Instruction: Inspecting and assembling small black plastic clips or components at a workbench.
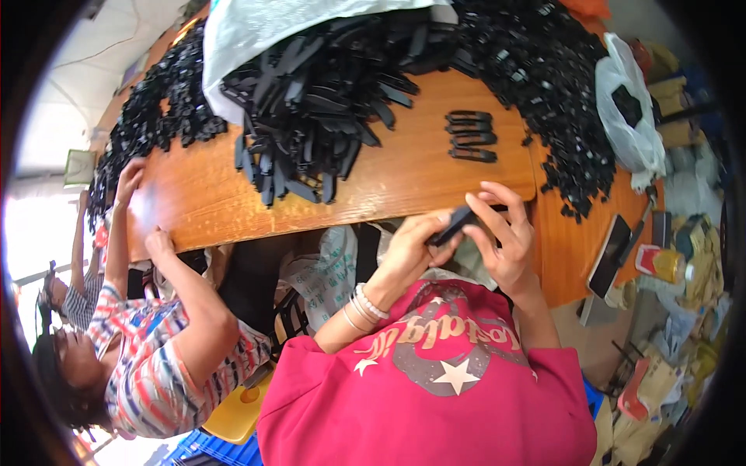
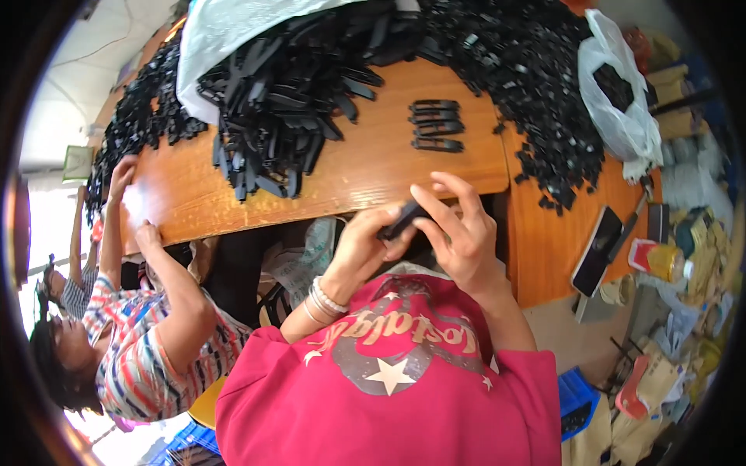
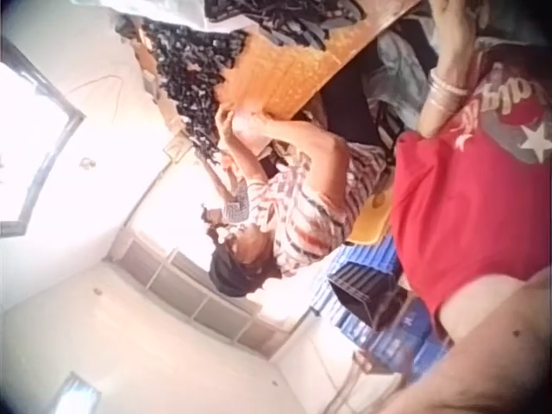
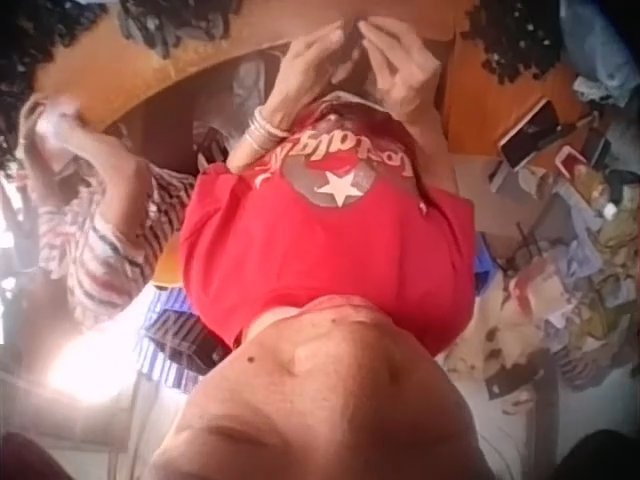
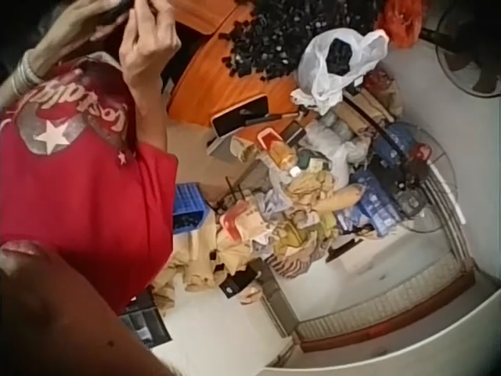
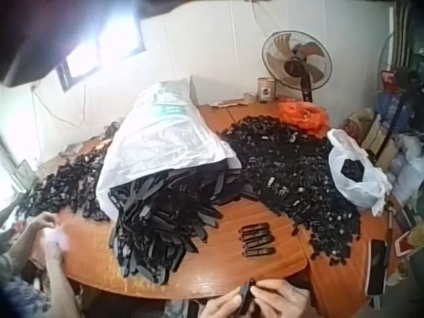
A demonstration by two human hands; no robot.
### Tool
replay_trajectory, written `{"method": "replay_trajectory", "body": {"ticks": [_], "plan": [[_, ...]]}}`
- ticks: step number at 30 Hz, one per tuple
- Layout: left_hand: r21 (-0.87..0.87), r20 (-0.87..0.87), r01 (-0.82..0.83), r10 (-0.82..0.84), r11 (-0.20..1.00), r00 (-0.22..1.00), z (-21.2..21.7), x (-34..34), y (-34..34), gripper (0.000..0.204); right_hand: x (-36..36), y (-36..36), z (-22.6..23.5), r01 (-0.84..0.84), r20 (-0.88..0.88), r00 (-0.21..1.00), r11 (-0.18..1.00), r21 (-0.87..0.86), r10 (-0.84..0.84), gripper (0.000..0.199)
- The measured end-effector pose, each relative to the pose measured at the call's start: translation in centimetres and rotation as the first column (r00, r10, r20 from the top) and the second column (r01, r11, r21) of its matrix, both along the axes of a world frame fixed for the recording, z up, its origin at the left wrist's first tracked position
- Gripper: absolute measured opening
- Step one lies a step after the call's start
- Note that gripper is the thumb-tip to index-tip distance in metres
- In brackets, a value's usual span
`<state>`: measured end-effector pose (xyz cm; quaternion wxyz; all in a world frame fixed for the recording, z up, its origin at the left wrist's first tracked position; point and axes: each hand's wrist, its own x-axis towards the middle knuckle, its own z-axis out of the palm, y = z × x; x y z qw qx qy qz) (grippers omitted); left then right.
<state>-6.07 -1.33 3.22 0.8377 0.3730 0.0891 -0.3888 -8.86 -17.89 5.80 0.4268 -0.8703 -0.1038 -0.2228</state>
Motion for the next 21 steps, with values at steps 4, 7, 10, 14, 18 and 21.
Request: {"method": "replay_trajectory", "body": {"ticks": [4, 7, 10, 14, 18, 21], "plan": [[0.143, 0.122, 0.196, -0.214, 0.970, 0.969, -1.0, 1.0, 1.2, 0.035, 0.4, -0.9, -2.4, -0.211, 0.007, 0.977, 0.976, -0.055, 0.211, 0.023], [0.668, 0.744, -0.480, -0.528, 0.569, 0.409, -0.4, 4.4, 2.5, 0.024, 1.1, -1.1, -4.0, -0.062, -0.001, 0.998, 0.992, -0.107, 0.062, 0.019], [0.187, 0.837, -0.953, -0.546, 0.239, 0.028, 0.8, 12.2, 5.8, 0.009, 1.8, -2.4, -5.9, 0.164, -0.031, 0.985, 0.978, -0.132, -0.169, 0.020], [0.066, 0.684, -0.998, -0.729, 0.004, 0.042, 3.6, 18.8, 8.9, 0.025, 3.3, -3.0, -7.2, 0.214, -0.015, 0.975, 0.961, -0.177, -0.220, 0.018], [0.188, 0.457, -0.979, -0.876, -0.074, 0.154, 4.3, 22.1, 8.1, 0.030, 4.2, -3.5, -7.8, 0.286, -0.014, 0.957, 0.953, -0.104, -0.289, 0.023], [0.150, 0.404, -0.984, -0.903, -0.094, 0.148, 4.6, 22.2, 9.0, 0.028, 3.4, -4.0, -7.0, 0.329, -0.021, 0.943, 0.942, -0.061, -0.331, 0.021]]}}
